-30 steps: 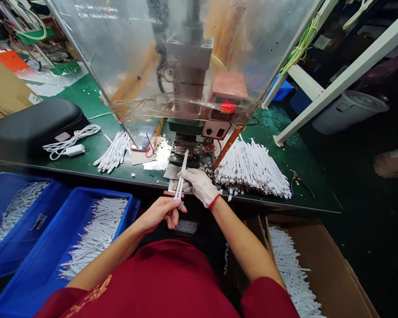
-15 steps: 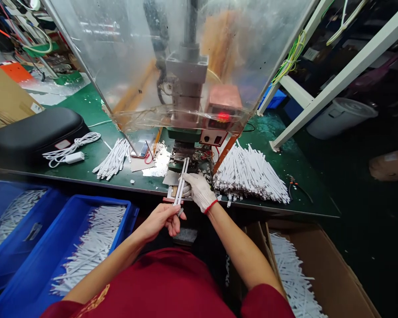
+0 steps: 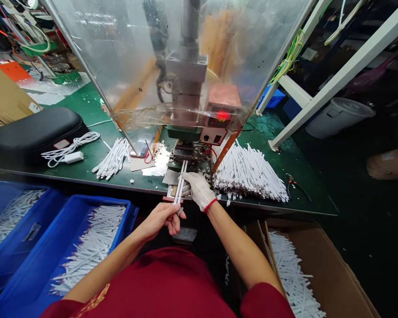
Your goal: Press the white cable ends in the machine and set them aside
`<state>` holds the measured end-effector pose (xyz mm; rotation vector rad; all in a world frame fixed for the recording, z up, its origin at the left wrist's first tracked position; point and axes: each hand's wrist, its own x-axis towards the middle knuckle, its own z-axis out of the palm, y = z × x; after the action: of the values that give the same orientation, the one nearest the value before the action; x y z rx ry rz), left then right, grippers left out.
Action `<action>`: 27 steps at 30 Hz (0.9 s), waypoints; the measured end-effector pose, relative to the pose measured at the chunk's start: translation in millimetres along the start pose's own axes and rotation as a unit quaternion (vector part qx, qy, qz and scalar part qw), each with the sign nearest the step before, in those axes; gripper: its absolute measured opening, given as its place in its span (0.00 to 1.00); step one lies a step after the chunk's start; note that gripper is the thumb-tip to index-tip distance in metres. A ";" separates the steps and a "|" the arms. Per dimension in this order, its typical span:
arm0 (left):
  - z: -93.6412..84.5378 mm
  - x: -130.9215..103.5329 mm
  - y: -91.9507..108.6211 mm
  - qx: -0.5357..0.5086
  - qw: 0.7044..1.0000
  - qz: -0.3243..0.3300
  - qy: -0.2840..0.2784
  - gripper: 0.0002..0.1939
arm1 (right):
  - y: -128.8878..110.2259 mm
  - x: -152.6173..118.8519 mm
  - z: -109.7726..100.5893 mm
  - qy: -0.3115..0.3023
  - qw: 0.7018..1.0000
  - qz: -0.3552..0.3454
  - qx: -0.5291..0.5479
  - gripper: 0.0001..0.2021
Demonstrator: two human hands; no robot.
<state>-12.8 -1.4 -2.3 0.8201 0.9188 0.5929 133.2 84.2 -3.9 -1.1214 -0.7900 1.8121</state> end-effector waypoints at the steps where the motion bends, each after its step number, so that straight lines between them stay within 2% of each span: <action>1: -0.1 -0.1 0.1 0.001 1.000 0.000 0.000 0.28 | 0.0 -0.1 -0.1 0.000 1.000 0.000 0.001 0.16; 8: 0.4 -1.8 4.2 -0.009 1.000 -0.012 -0.009 0.28 | -4.8 -0.8 0.4 0.021 0.999 0.006 -0.029 0.15; 13: 4.9 1.0 6.1 -0.021 0.999 -0.025 0.000 0.32 | -8.1 7.8 2.4 0.044 0.999 -0.013 -0.030 0.15; 21: 13.4 3.8 3.8 -0.030 0.999 -0.005 0.026 0.34 | -8.2 23.8 6.2 0.077 0.996 -0.045 0.001 0.11; 27: 18.0 1.1 6.6 -0.041 0.999 0.023 0.027 0.32 | -15.5 16.3 10.6 0.076 0.995 -0.056 0.020 0.10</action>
<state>2.7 -3.3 8.9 0.7564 0.9210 0.6902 124.6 104.9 7.1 -1.1514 -0.7097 1.6220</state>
